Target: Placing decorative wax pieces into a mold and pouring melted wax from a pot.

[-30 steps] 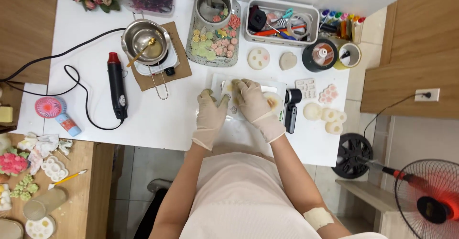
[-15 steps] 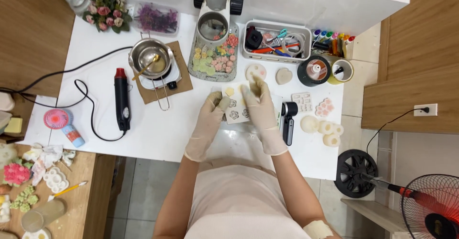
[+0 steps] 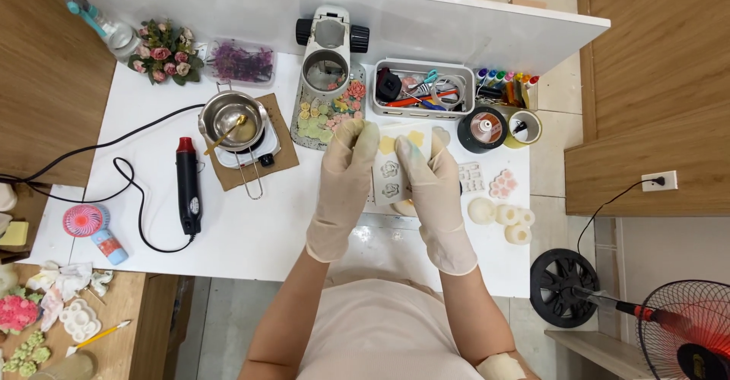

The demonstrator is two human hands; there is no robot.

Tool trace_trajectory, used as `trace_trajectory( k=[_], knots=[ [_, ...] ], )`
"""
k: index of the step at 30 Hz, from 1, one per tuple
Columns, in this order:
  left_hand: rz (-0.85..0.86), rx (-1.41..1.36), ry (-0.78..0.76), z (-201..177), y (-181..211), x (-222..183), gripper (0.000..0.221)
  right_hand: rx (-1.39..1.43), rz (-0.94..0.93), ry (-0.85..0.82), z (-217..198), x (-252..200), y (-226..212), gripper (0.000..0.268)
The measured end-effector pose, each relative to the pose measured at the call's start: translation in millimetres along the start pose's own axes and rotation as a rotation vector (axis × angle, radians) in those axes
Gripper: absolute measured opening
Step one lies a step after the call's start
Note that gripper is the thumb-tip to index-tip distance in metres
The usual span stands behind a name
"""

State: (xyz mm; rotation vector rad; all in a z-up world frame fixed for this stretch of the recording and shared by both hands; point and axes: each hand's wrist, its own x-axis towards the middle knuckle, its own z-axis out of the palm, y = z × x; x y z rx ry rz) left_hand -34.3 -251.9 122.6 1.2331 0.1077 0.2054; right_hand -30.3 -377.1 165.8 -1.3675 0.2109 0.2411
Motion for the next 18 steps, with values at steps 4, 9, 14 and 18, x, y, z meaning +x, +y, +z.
trace_trajectory(
  k=[4,9,14,18],
  knots=[
    [-0.065,0.061,-0.035,-0.3,0.1,0.7,0.021,0.001,-0.052,-0.003,-4.1,-4.9,-2.6,0.027],
    [-0.242,-0.305,-0.101,0.2,7.4,0.2,0.03,0.053,-0.025,-0.023,-11.5,-4.1,-0.6,0.028],
    [-0.225,-0.315,-0.029,-0.3,-20.0,-6.8,0.031,0.085,0.008,-0.042,-25.0,2.0,22.0,0.029],
    [-0.156,-0.303,-0.043,1.6,-24.0,-9.5,0.031,0.05,-0.01,-0.048,-23.1,-0.3,18.8,0.029]
  ],
)
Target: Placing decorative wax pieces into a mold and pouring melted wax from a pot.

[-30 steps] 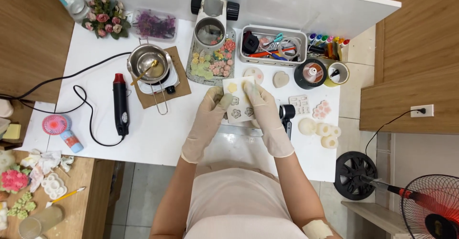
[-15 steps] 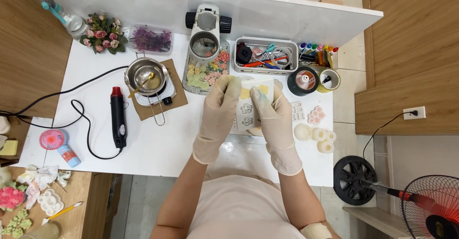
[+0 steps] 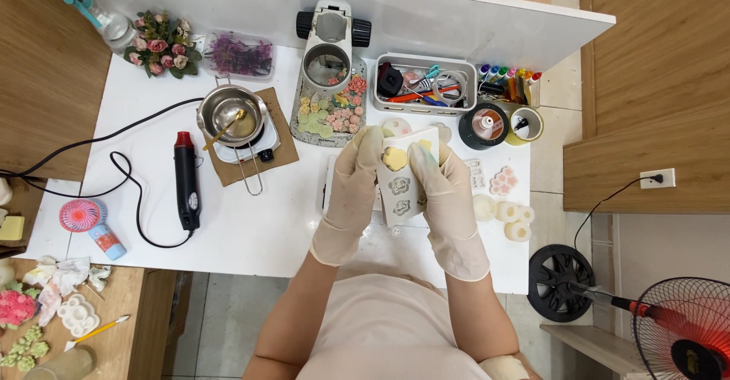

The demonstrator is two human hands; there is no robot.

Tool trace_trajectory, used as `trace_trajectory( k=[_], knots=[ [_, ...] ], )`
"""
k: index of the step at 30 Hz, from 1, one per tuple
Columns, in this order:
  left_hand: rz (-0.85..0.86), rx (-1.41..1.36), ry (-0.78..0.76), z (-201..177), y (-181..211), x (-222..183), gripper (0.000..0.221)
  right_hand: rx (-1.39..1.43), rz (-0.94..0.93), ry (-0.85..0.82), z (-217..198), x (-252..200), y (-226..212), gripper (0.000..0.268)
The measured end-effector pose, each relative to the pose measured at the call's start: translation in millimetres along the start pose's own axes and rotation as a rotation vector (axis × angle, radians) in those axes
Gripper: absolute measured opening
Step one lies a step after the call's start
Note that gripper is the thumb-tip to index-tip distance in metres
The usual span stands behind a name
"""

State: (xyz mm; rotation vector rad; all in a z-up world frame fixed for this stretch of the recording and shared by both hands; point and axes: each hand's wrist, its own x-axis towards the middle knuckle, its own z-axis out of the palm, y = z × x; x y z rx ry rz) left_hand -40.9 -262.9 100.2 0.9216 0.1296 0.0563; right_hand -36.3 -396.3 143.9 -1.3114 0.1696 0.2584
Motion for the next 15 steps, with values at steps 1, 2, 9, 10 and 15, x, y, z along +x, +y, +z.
trace_trajectory(
  k=[1,2,9,10,15],
  knots=[
    [-0.001,0.0,0.001,-4.3,-0.4,-0.8,0.031,0.0,0.001,0.0,2.4,-1.7,-3.8,0.029],
    [-0.048,-0.03,-0.021,-8.6,-0.8,-1.5,0.029,-0.027,0.004,0.005,4.7,-3.5,-7.7,0.028],
    [-0.235,0.392,-0.151,-2.4,45.0,7.2,0.033,-0.129,0.067,-0.005,0.6,-5.1,-14.0,0.029],
    [-0.236,0.393,-0.149,-0.9,50.9,7.8,0.033,-0.127,0.068,-0.007,1.7,-5.5,-16.4,0.029],
    [-0.364,0.292,-0.198,3.7,70.2,9.1,0.033,-0.169,0.033,-0.117,-2.8,-9.5,-22.1,0.034]
  ],
)
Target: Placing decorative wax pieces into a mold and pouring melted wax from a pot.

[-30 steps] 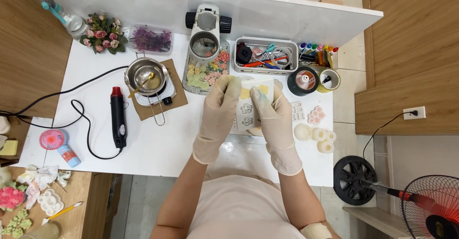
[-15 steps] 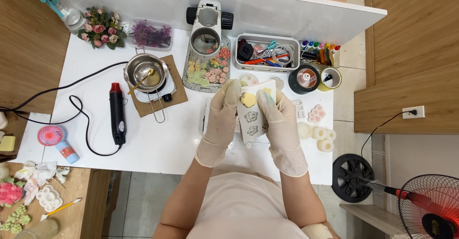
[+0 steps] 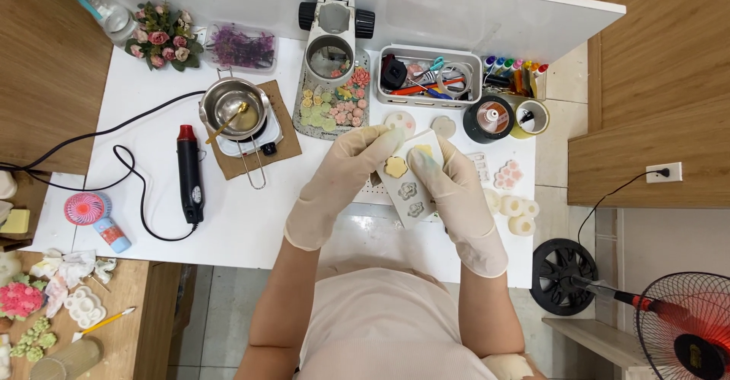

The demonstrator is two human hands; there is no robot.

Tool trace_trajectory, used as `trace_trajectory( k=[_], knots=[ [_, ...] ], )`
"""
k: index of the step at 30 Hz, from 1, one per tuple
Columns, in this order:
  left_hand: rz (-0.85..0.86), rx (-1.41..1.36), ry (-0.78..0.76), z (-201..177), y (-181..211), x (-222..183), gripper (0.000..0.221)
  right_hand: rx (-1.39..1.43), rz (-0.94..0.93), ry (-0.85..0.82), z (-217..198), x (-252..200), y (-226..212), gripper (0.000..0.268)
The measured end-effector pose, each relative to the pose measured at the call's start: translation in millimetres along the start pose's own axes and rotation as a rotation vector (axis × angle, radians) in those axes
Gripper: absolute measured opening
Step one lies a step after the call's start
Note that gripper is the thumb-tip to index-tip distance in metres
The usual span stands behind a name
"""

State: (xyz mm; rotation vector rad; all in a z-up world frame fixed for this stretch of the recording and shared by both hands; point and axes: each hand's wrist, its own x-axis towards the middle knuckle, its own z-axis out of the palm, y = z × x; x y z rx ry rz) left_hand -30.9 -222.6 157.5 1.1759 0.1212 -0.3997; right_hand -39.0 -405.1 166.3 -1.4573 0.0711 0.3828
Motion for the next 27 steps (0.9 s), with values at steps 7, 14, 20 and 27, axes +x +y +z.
trace_trajectory(
  k=[7,14,20,27],
  knots=[
    [-0.014,-0.179,-0.03,-4.5,-34.8,7.3,0.033,0.024,0.066,-0.005,-2.2,-6.1,-0.6,0.038],
    [-0.053,-0.368,0.081,7.3,-30.9,-0.6,0.032,0.016,0.047,-0.009,6.3,-9.8,-6.5,0.038],
    [0.037,-0.32,0.089,1.2,-54.7,8.3,0.033,0.005,0.007,0.002,7.7,-2.8,2.3,0.035],
    [0.024,-0.498,0.171,7.5,-52.6,6.4,0.045,-0.339,-0.255,0.102,12.3,4.5,6.1,0.043]
  ],
)
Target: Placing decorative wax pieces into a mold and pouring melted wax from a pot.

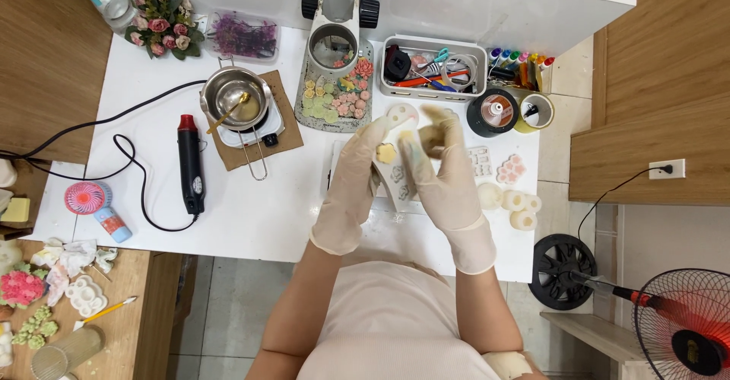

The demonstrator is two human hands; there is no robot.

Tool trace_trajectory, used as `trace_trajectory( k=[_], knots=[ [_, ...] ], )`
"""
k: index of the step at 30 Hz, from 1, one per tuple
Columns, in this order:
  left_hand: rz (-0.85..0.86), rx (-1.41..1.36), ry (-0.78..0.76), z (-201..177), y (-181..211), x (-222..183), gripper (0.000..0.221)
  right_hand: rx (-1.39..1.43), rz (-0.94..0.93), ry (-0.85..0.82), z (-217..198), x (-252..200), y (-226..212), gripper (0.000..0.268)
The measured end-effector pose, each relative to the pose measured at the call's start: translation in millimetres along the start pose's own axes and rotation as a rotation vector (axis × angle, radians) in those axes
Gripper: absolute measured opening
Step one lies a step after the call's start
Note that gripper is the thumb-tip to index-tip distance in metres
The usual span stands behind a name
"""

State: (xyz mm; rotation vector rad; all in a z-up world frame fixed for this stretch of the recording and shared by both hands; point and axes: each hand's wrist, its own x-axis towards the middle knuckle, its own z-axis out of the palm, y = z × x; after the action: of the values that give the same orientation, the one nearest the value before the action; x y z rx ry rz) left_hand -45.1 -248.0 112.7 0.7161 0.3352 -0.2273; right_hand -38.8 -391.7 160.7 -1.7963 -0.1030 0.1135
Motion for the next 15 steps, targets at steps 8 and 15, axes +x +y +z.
trace_trajectory(
  k=[8,15],
  knots=[
    [-0.003,0.008,0.118,-4.2,-4.2,-1.7,0.043,-0.55,-0.525,0.06,5.7,-6.3,-18.9,0.048],
    [-0.05,0.046,0.115,-14.8,-9.2,-6.7,0.035,-0.509,-0.565,0.098,11.3,-5.3,-7.9,0.036]
  ],
)
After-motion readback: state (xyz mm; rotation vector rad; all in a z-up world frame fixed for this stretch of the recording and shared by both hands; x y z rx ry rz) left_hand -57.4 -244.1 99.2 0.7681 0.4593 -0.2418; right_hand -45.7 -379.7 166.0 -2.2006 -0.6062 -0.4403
